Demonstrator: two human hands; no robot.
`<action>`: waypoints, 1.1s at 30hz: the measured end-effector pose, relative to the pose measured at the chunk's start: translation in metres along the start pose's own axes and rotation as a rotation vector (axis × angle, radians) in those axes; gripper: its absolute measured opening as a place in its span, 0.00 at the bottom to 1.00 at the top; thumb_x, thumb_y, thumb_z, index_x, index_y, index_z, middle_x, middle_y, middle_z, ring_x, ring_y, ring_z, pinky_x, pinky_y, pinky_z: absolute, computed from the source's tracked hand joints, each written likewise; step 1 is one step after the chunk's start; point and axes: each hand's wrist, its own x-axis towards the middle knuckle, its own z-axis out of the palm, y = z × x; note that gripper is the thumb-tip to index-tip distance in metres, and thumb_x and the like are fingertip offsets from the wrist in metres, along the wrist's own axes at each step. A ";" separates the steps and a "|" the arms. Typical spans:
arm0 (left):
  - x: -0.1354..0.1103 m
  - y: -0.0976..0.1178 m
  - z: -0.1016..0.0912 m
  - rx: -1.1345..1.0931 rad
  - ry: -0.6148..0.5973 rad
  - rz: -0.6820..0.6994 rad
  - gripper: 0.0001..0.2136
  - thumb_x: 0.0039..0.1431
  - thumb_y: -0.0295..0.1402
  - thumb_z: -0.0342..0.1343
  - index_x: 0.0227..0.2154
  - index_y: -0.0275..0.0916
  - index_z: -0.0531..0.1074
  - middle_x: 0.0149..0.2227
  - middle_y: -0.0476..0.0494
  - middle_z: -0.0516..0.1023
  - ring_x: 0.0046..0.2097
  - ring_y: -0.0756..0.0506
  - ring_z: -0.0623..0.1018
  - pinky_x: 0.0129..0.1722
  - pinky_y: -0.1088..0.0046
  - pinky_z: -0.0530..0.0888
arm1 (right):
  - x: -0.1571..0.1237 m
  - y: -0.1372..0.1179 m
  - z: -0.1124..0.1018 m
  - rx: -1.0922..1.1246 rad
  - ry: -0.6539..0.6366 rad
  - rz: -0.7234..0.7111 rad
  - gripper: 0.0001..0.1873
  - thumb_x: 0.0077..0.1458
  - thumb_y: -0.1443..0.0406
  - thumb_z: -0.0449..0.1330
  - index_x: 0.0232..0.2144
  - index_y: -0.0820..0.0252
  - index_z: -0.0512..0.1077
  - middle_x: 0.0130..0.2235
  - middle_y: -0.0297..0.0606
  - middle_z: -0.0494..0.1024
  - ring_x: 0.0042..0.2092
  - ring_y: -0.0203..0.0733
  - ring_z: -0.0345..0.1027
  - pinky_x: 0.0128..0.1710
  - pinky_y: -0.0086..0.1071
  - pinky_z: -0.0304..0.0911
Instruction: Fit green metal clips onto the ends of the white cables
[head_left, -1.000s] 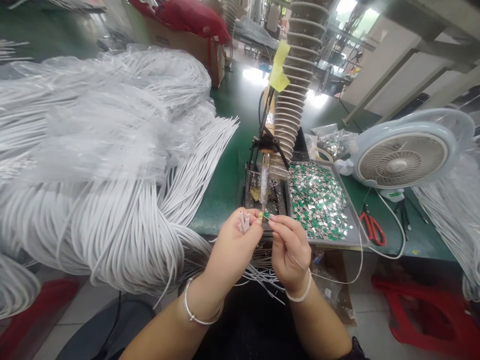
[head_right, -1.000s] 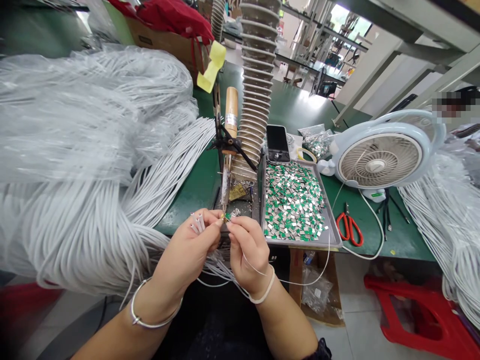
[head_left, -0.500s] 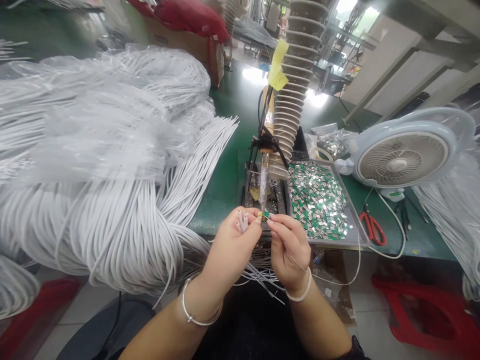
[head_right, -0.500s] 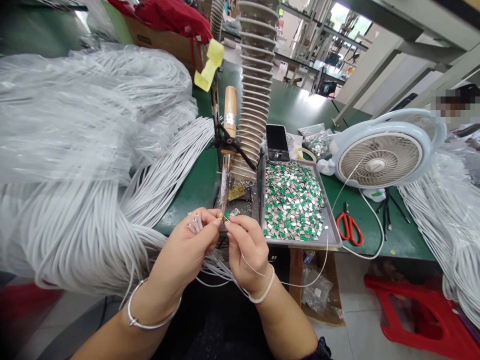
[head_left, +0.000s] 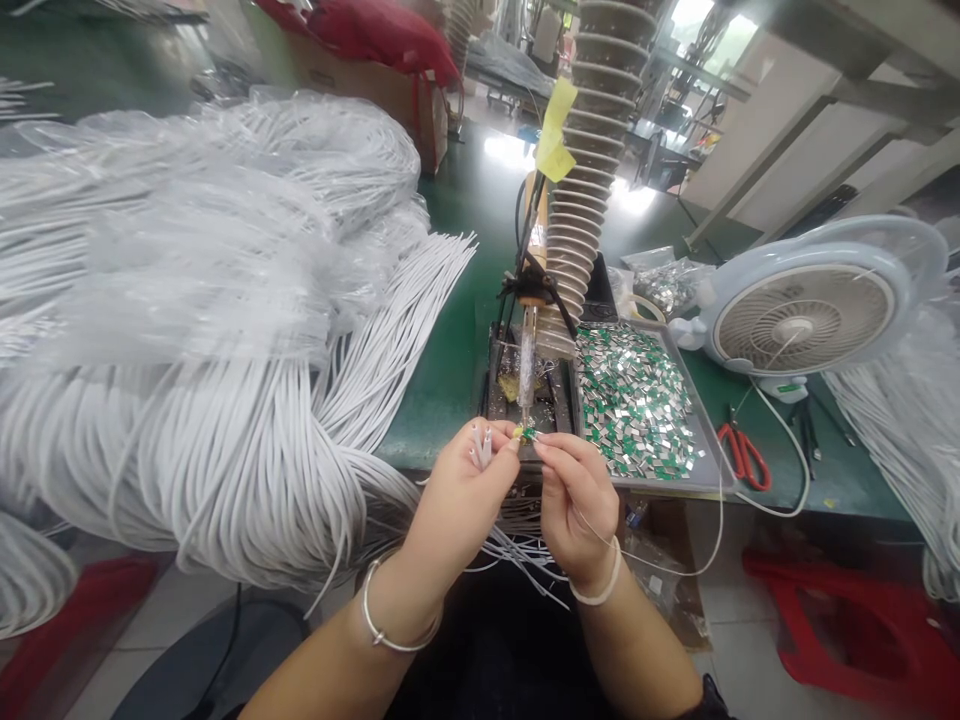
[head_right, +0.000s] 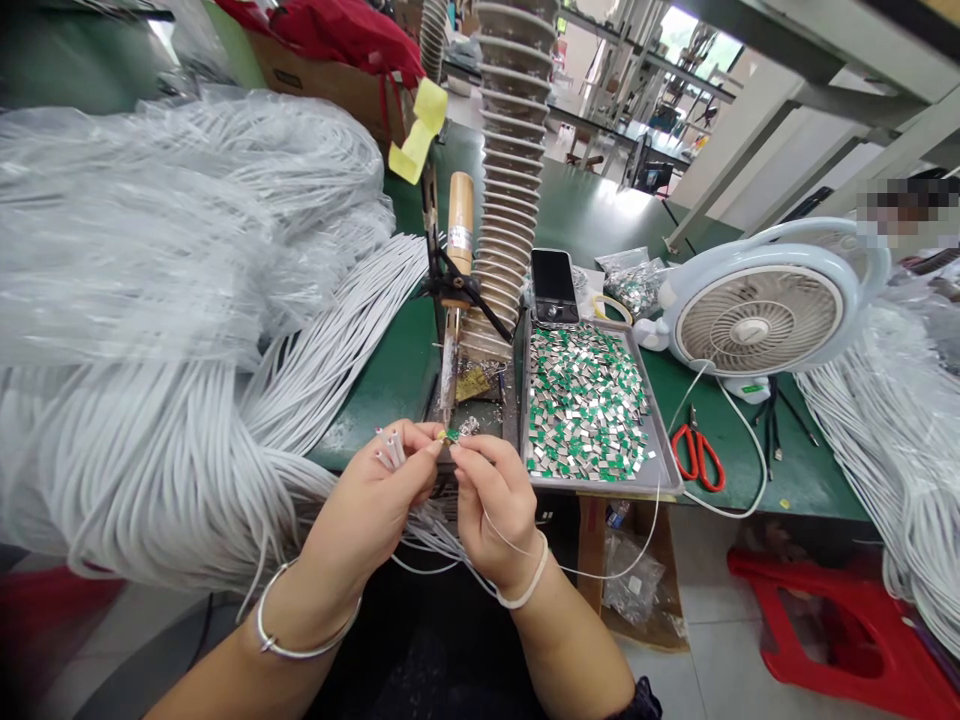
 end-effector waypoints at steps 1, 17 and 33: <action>0.000 0.000 0.000 0.006 -0.014 0.003 0.06 0.54 0.30 0.53 0.24 0.38 0.63 0.35 0.49 0.71 0.30 0.53 0.69 0.30 0.77 0.66 | 0.000 0.000 0.000 0.003 0.005 0.013 0.18 0.57 0.75 0.50 0.48 0.57 0.66 0.41 0.43 0.73 0.43 0.42 0.69 0.40 0.40 0.70; -0.003 0.001 -0.012 0.327 -0.197 0.077 0.07 0.57 0.35 0.51 0.30 0.37 0.70 0.33 0.45 0.75 0.37 0.46 0.73 0.40 0.69 0.68 | 0.000 0.002 0.002 -0.019 -0.036 0.137 0.12 0.56 0.76 0.50 0.39 0.59 0.67 0.34 0.40 0.71 0.38 0.40 0.67 0.37 0.37 0.68; 0.003 0.008 -0.008 0.270 -0.115 0.071 0.06 0.54 0.31 0.51 0.23 0.39 0.63 0.33 0.48 0.70 0.34 0.49 0.71 0.35 0.72 0.67 | -0.004 -0.001 0.003 0.084 0.000 0.130 0.16 0.56 0.75 0.49 0.43 0.58 0.68 0.41 0.42 0.76 0.44 0.41 0.72 0.43 0.39 0.71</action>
